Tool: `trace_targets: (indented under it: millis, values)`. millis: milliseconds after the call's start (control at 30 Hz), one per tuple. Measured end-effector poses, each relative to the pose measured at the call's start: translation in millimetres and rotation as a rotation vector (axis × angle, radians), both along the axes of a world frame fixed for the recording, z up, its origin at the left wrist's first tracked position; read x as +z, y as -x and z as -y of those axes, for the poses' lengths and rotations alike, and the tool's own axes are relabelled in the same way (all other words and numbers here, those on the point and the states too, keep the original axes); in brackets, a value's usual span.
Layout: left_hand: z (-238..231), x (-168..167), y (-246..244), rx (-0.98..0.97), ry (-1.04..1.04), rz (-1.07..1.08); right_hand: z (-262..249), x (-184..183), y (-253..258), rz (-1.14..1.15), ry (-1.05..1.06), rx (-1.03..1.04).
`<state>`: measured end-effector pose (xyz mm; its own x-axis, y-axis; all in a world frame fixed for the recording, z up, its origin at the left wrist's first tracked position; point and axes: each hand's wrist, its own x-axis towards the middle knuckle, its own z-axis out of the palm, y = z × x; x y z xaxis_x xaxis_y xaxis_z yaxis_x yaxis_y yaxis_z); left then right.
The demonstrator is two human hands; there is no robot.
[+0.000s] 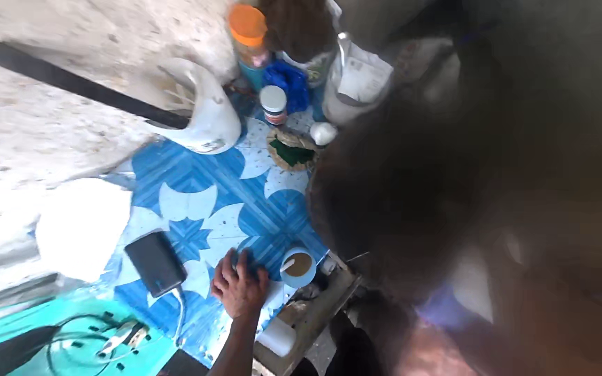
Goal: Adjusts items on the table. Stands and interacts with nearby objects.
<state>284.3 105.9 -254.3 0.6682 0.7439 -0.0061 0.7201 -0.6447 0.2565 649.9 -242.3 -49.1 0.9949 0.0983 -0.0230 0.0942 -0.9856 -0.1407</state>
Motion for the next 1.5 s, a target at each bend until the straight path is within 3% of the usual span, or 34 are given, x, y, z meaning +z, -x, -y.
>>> trace_targets:
  millis: [33, 133, 233, 333, 467, 567, 667, 767, 833, 967, 1100, 1267, 1400, 1433, 1500]
  values:
    - [-2, -1, -2, 0.002, 0.016, -0.004, 31, -20, -18, -0.016, -0.243, 0.026]
    - [-2, 1, -3, 0.009, 0.031, -0.004, 58, -9, -35, -0.191, -0.644, -0.199]
    - [-1, 5, -2, 0.009, 0.022, -0.001, 35, 35, -6, -0.181, -0.842, -0.307]
    - [-3, 8, -1, 0.008, 0.013, -0.007, 7, 70, 37, -0.276, -0.96, -0.268]
    - [-2, 12, 4, -0.012, 0.061, -0.032, -3, 88, 123, -0.481, -0.633, 0.109]
    - [-15, 32, 11, -0.019, 0.319, 0.097, -12, 93, 197, -0.694, -0.395, 0.379]
    - [1, 101, 44, -0.063, 0.739, 0.24, -31, 100, 274, -0.945, -0.353, 0.524]
    - [55, 195, 91, -0.38, 1.063, 0.176, -49, 100, 342, -0.988, -0.435, 0.717]
    - [91, 244, 131, -0.571, 1.138, 0.079, -59, 106, 382, -0.972, -0.432, 0.813]
    - [111, 273, 202, -0.621, 1.142, 0.049, -64, 114, 429, -1.0, -0.451, 0.858]
    - [116, 280, 241, -0.63, 1.127, 0.075, -59, 114, 459, -0.967, -0.414, 0.937]
    - [122, 287, 270, -0.69, 0.935, 0.233, -47, 129, 468, -0.989, -0.413, 1.047]
    - [78, 299, 316, -0.265, 0.847, 0.384, -19, 153, 410, -1.068, -0.23, 0.806]
    - [66, 301, 319, -0.168, 0.872, 0.391, -13, 155, 393, -1.057, -0.312, 0.718]
    - [58, 307, 309, -0.036, 1.0, 0.424, -13, 156, 373, -0.99, -0.691, 0.625]
